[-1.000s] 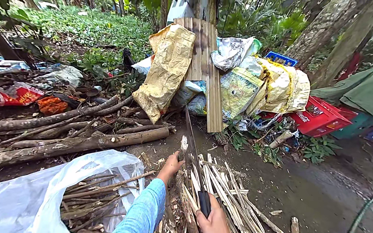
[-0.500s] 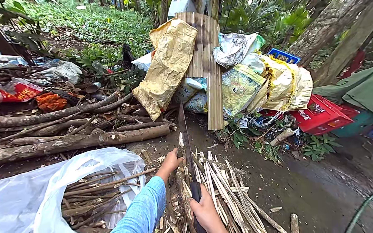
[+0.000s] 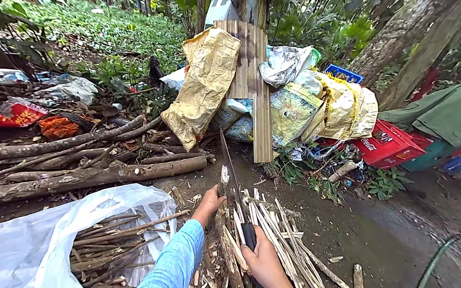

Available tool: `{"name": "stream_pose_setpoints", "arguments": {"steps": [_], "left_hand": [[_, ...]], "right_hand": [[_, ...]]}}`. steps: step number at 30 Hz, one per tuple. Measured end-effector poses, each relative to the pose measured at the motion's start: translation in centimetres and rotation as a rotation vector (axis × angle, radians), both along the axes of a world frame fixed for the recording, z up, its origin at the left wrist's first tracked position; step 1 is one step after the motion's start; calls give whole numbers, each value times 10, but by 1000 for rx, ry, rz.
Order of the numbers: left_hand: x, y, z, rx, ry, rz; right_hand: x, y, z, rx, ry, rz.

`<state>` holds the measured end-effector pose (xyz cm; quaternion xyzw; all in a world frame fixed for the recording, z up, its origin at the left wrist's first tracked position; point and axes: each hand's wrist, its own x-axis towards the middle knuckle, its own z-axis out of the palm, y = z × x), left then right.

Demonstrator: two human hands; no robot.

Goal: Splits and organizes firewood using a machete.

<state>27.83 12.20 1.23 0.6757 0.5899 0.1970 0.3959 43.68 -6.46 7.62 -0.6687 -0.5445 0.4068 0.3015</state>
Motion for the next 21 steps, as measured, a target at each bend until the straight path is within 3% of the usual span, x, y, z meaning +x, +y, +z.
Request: {"name": "stream_pose_setpoints", "arguments": {"steps": [2, 5, 8, 10, 14, 18, 21], "left_hand": [[0, 0, 1, -6, -10, 21], [0, 1, 1, -10, -9, 24], [-2, 1, 1, -12, 2, 16], [-2, 1, 1, -10, -3, 14], [-3, 0, 0, -8, -8, 16], [-8, 0, -2, -4, -12, 16], [-8, 0, -2, 3, -22, 6]], "right_hand": [[-2, -5, 0, 195, -150, -41], [-4, -7, 7, 462, 26, -97], [-12, -2, 11, 533, 164, -141], [-15, 3, 2, 426, 149, -133], [-16, 21, -29, -90, 27, 2], [-21, 21, -30, -123, 26, 27], [-26, 15, -24, -79, 174, -2]]}}
